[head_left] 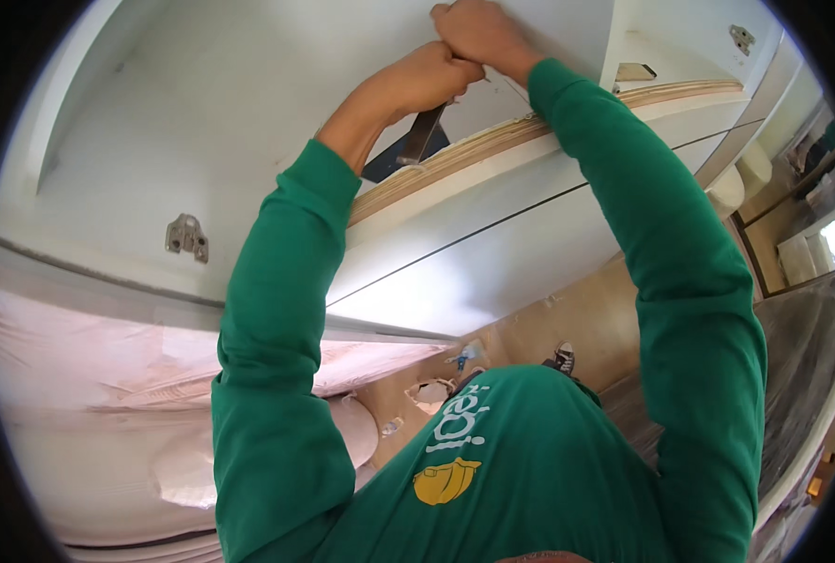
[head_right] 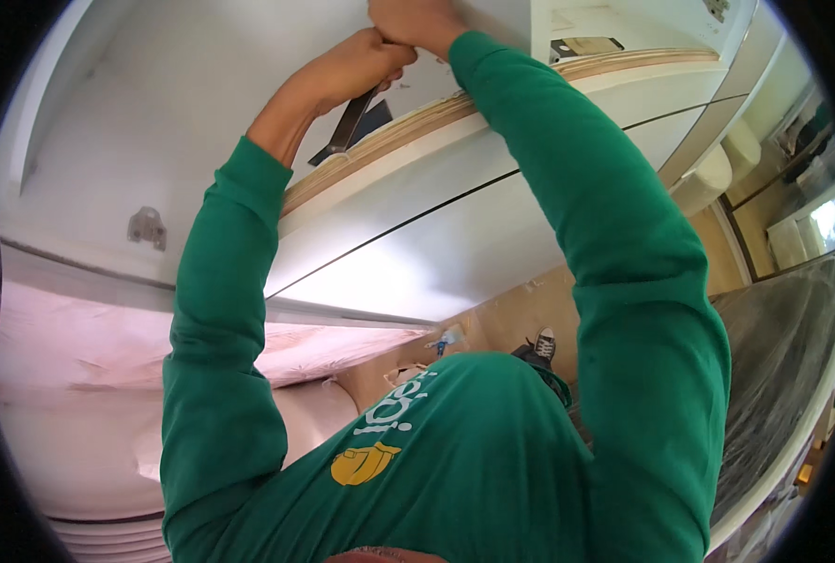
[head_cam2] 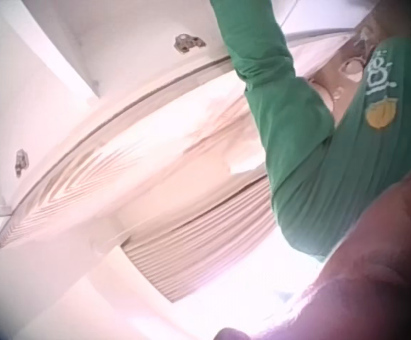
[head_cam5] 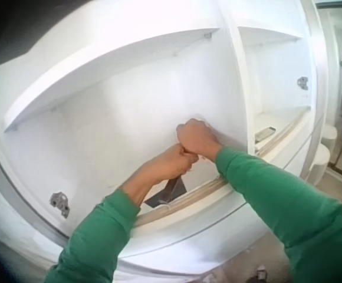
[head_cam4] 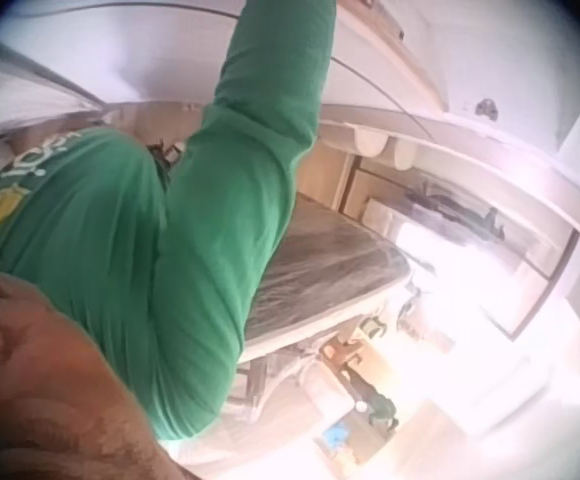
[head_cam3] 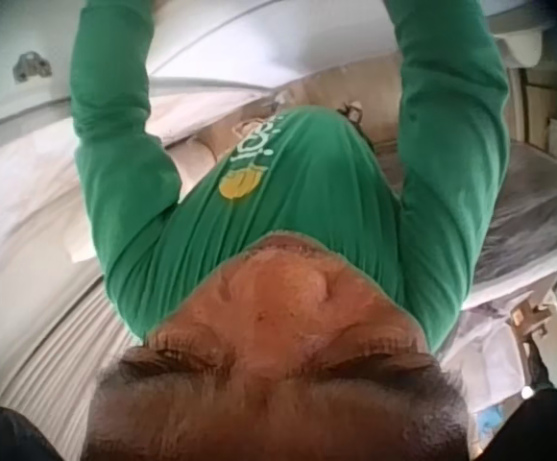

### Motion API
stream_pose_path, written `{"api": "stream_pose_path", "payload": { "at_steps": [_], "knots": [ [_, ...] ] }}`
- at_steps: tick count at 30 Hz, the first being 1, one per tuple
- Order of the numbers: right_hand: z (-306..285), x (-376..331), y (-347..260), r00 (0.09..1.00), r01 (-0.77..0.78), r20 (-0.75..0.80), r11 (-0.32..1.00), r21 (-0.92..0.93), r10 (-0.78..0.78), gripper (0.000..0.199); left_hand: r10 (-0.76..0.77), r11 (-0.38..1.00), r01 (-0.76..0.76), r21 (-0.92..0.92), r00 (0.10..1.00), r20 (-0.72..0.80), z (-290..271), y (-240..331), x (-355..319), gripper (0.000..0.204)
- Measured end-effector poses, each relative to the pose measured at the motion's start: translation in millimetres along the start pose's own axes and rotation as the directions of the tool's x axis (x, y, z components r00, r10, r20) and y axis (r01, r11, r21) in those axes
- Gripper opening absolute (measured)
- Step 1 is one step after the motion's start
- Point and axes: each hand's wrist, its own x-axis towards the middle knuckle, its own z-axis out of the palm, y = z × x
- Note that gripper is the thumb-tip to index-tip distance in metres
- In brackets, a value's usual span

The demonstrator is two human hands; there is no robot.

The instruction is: The person shaves a piece of wood attached to a cabinet frame using a wood chisel, applying pressure with both hands to smooth the edge.

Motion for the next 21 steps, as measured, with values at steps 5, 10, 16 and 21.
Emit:
{"api": "stream_pose_path", "payload": {
  "at_steps": [5,10,16,21],
  "knots": [
    [-28,-4,-3,0.983,-0.176,-0.044,0.983,0.045,0.178,0.031,0.072,0.997,-0.073,0.037,0.997,0.029,2,7,13,0.03],
    [-26,11,9,0.984,-0.094,-0.158,0.991,-0.094,0.078,0.032,0.107,0.994,-0.106,-0.015,0.993,0.049,-7,7,31,0.034],
    [-28,7,17,0.999,0.018,-0.044,0.984,-0.177,-0.026,0.032,0.103,0.994,-0.101,-0.052,0.994,0.036,3,19,5,0.027],
    [-24,5,37,0.977,-0.211,-0.031,0.977,0.029,0.211,0.045,0.153,0.988,-0.153,-0.012,0.98,0.124,1,24,12,0.022]
  ]
}}
